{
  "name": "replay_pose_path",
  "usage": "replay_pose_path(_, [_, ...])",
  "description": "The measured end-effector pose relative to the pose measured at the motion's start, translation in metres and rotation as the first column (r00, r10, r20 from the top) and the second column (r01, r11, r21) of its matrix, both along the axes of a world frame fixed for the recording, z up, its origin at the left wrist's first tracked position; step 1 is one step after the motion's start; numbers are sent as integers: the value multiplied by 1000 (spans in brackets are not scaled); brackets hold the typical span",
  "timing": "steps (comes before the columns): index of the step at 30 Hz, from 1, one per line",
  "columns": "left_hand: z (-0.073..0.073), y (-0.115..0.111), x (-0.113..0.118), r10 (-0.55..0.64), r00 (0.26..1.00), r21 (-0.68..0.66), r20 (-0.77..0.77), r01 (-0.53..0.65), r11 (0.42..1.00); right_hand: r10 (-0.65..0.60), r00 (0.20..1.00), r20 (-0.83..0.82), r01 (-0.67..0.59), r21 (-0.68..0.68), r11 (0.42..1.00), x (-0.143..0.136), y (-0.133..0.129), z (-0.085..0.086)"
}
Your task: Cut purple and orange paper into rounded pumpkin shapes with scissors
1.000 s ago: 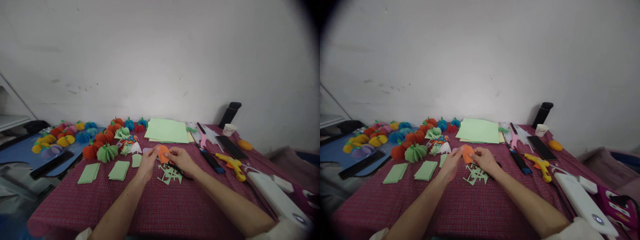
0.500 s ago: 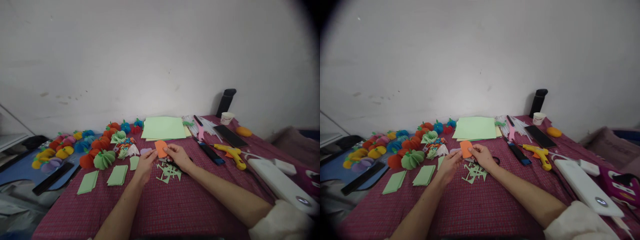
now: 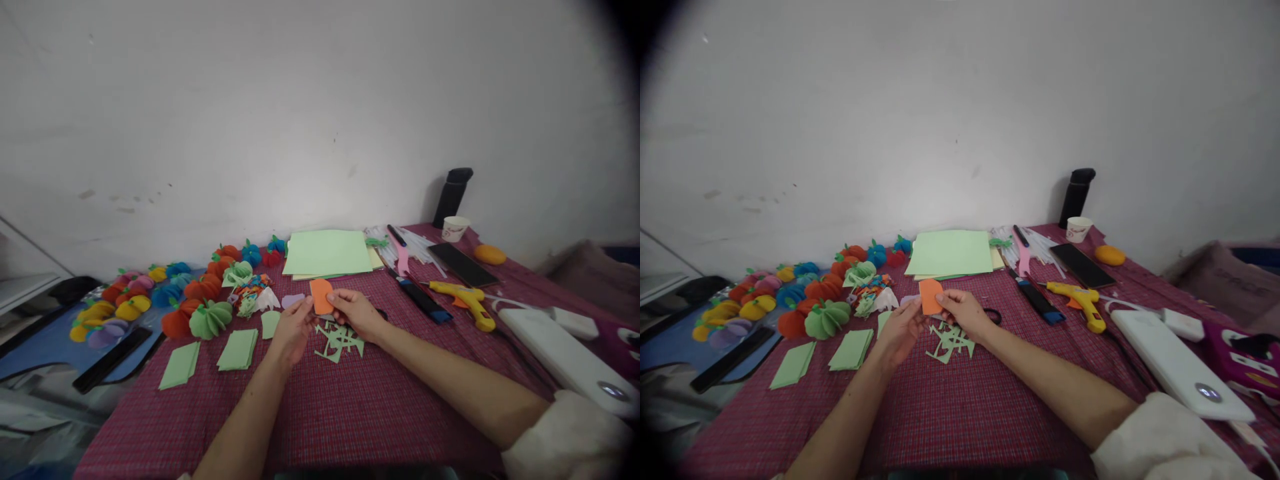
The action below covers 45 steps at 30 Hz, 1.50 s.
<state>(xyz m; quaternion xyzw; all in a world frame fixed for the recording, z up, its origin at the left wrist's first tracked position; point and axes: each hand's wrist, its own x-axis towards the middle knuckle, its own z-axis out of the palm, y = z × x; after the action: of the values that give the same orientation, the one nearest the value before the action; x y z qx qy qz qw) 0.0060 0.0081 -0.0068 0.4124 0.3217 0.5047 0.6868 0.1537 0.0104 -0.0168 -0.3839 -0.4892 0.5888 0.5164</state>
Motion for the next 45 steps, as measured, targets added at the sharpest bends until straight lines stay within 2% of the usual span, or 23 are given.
replay_pose_path(6, [1, -1, 1, 27, 998, 58, -63, -23, 998, 17, 1000, 23, -18, 37, 999, 1, -1, 0])
replay_pose_path(10, [1, 0, 3, 131, 984, 154, -123, -111, 982, -5, 997, 81, -1, 76, 997, 1, -2, 2])
replay_pose_path(13, [2, 0, 3, 170, 971, 213, -170, -132, 968, -25, 987, 158, 4, 130, 991, 1, -3, 3])
replay_pose_path(17, [4, 1, 2, 270, 937, 249, -222, -213, 945, -52, 981, 185, 26, 142, 990, 0, -3, 0])
replay_pose_path(22, [0, 2, 3, 327, 918, 269, -224, -264, 926, -27, 994, 105, 21, 58, 998, -2, -4, 0])
replay_pose_path(27, [-3, 2, 6, 355, 905, 332, -233, -269, 904, 111, 991, -75, -118, -96, 988, -8, -10, 1])
replay_pose_path(30, [-2, 3, 6, 341, 920, 322, -192, -269, 908, 136, 981, -141, -158, -159, 975, -10, -12, 1])
replay_pose_path(34, [-1, 4, 4, 372, 922, 300, -104, -328, 896, 133, 980, -145, -159, -182, 970, -10, -13, 2])
replay_pose_path(37, [-1, 7, 2, 406, 912, 267, -59, -378, 887, 89, 989, -121, -111, -187, 976, -9, -11, 3])
replay_pose_path(40, [-2, 11, -1, 443, 896, 223, -38, -424, 878, -11, 995, -103, -7, -166, 986, -6, -7, -1])
replay_pose_path(45, [-6, 16, -7, 468, 883, 183, -42, -454, 872, -196, 981, -4, 196, -46, 980, 2, 7, -12])
